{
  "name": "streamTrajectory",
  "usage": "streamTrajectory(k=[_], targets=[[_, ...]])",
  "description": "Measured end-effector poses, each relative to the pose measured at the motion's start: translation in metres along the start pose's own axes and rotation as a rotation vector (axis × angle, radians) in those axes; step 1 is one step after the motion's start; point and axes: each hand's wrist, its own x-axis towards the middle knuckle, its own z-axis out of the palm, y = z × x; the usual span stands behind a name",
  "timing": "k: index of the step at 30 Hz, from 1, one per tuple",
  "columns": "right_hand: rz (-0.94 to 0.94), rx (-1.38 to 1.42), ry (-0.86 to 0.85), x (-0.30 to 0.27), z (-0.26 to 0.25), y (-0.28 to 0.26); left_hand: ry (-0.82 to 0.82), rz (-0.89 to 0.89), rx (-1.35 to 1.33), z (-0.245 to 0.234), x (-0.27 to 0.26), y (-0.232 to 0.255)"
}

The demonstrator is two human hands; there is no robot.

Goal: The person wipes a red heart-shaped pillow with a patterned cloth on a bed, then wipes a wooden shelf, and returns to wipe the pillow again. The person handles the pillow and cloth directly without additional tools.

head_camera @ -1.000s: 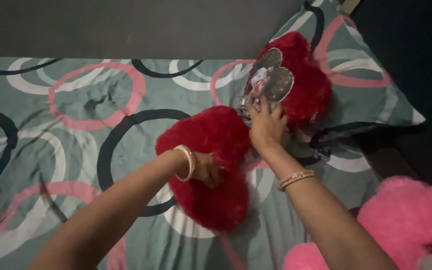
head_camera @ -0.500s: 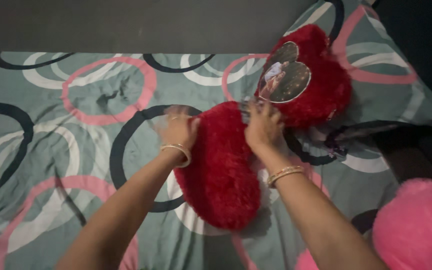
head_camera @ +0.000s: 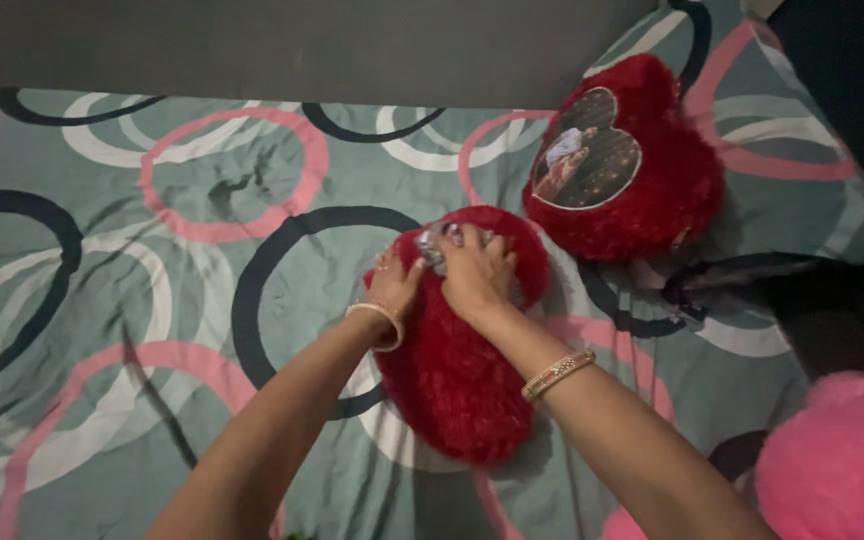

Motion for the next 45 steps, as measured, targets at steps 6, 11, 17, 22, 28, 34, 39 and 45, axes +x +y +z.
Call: streamTrajectory(k=[6,11,17,22,28,34,39,45], targets=[[0.106,0.14,0.066,0.009,-0.037,0.03,0.044,0.284,0.433,-0.033,-0.058,0.065],[0.282,0.001,0.119,0.01,-0.035,0.086,0.113,0.556,0.649,-0.046,-0.08,0.075],[0.211,-0.191,0.014,0.003,0.011,0.083,0.293,0.601,0.842,-0.044,-0.086,0.063],[-0.204,-0.321,0.253,-0.006,0.024,0.021,0.301,0.548,0.568,-0.06,-0.076,0.054],[-0.387,-0.041,0.306,0.004,-0.016,0.011,0.188,0.656,0.395,-0.081,-0.089,0.045],[0.07,0.063,0.204,0.029,-0.03,0.054,-0.158,1.103,0.462,-0.062,-0.129,0.045],[0.152,-0.013,0.042,0.027,-0.008,0.064,-0.153,1.398,0.411,-0.059,-0.126,0.044],[-0.358,-0.021,0.27,0.026,0.031,0.014,-0.28,1.447,0.377,-0.058,-0.124,0.037]])
